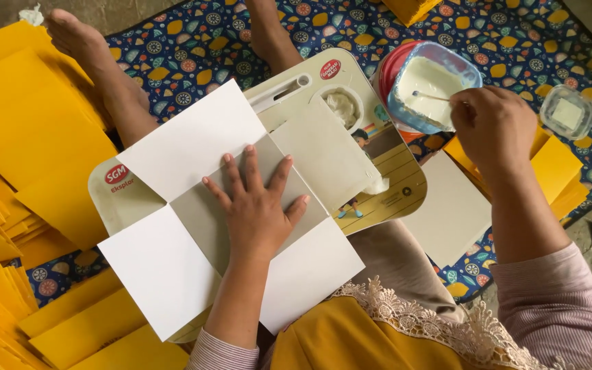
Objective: Assembling yellow paper bags by folding paper sheets and applying glue with a stick.
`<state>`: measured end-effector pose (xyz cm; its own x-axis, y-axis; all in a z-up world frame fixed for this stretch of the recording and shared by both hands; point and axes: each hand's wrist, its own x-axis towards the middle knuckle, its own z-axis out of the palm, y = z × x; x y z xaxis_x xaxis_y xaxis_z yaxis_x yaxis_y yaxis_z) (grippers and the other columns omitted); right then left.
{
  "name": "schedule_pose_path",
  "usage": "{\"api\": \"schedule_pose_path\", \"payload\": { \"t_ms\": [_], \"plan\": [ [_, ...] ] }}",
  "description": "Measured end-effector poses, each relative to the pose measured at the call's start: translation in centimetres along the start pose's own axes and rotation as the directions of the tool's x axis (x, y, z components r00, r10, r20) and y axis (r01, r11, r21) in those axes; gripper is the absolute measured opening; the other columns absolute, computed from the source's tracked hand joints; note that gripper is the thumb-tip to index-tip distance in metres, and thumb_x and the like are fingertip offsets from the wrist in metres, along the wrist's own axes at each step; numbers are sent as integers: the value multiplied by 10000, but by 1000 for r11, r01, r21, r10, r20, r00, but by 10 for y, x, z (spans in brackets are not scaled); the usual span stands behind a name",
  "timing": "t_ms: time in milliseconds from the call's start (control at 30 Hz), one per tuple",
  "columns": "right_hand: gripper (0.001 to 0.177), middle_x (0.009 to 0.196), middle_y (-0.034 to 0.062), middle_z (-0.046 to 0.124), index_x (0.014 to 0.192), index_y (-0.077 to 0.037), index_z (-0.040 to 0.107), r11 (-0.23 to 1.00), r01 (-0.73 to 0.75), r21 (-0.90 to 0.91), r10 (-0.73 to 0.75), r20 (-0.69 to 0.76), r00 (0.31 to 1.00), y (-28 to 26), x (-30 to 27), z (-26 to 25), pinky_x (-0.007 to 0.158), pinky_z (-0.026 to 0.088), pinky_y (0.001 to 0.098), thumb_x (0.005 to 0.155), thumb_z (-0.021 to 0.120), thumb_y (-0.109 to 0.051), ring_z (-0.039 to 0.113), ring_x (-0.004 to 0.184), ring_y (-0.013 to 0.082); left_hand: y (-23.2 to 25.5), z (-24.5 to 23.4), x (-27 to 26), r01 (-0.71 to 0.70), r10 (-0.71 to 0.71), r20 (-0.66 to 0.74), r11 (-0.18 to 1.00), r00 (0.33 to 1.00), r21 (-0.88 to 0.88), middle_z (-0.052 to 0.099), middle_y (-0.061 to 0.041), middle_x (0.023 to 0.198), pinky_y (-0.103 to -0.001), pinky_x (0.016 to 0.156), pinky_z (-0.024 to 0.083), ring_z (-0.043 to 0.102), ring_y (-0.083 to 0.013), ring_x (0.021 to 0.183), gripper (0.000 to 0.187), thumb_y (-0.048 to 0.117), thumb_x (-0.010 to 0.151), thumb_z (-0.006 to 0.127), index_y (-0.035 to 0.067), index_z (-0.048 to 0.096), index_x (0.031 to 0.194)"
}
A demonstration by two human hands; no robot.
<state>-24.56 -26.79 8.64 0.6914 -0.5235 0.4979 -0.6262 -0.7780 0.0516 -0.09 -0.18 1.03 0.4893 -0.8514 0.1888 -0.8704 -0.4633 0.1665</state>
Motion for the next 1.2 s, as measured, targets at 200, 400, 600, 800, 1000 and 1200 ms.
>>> {"api": "schedule_pose_path", "payload": {
  "t_ms": [200, 400, 600, 800, 1000, 1200],
  "plan": [
    [51, 875, 150, 725, 1088, 111, 830, 955, -73, 289, 101, -81, 992, 15, -6, -9, 554, 373, 265, 1081, 852, 156, 520, 631, 161, 0, 0, 0, -3, 3, -6, 1000, 1000, -19, 317, -229, 1617, -811, 1092, 26, 189, -563, 1476, 691, 705, 888, 494, 363, 509, 1488],
    [79, 999, 197, 690, 1214, 181, 723, 715, -222, 663, 204, 106, 973, -6, 1, -18, 589, 339, 223, 1138, 740, 194, 468, 667, 131, 0, -2, 0, -2, 2, -7, 999, 1000, -34, 327, -259, 1605, -808, 1100, 23, 191, -579, 1469, 697, 665, 851, 555, 354, 494, 1473],
    [62, 802, 128, 626, 1102, 155, 744, 744, -63, 665, -6, 100, 995, -69, 38, -20, 539, 353, 244, 1042, 748, 171, 469, 604, 129, -1, 2, -2, -7, 6, -60, 1000, 998, -29, 350, -247, 1601, -814, 1094, 43, 221, -578, 1462, 723, 707, 867, 560, 385, 455, 1507],
    [138, 828, 130, 628, 1054, 128, 779, 814, 85, 574, -142, 56, 988, -99, 56, -11, 532, 349, 288, 943, 717, 182, 414, 582, 157, 0, -3, 0, 15, -18, -39, 996, 999, -83, 326, -243, 1599, -820, 1094, 59, 202, -583, 1456, 716, 689, 818, 608, 343, 555, 1443],
    [81, 862, 115, 730, 987, 54, 804, 889, 217, 403, -237, -1, 972, -103, 62, 0, 572, 425, 305, 947, 778, 119, 519, 589, 180, -1, 0, 0, 23, -25, -18, 994, 1000, -103, 310, -244, 1610, -814, 1100, 30, 169, -582, 1468, 702, 672, 837, 595, 355, 539, 1460],
    [91, 849, 79, 720, 983, 15, 815, 904, 211, 373, -237, 24, 971, -105, 60, 14, 557, 404, 296, 936, 770, 78, 478, 571, 160, -1, -4, 0, 22, -21, 8, 992, 1000, -128, 294, -256, 1613, -817, 1093, 10, 135, -587, 1471, 680, 654, 863, 567, 343, 526, 1467]
  ]
}}
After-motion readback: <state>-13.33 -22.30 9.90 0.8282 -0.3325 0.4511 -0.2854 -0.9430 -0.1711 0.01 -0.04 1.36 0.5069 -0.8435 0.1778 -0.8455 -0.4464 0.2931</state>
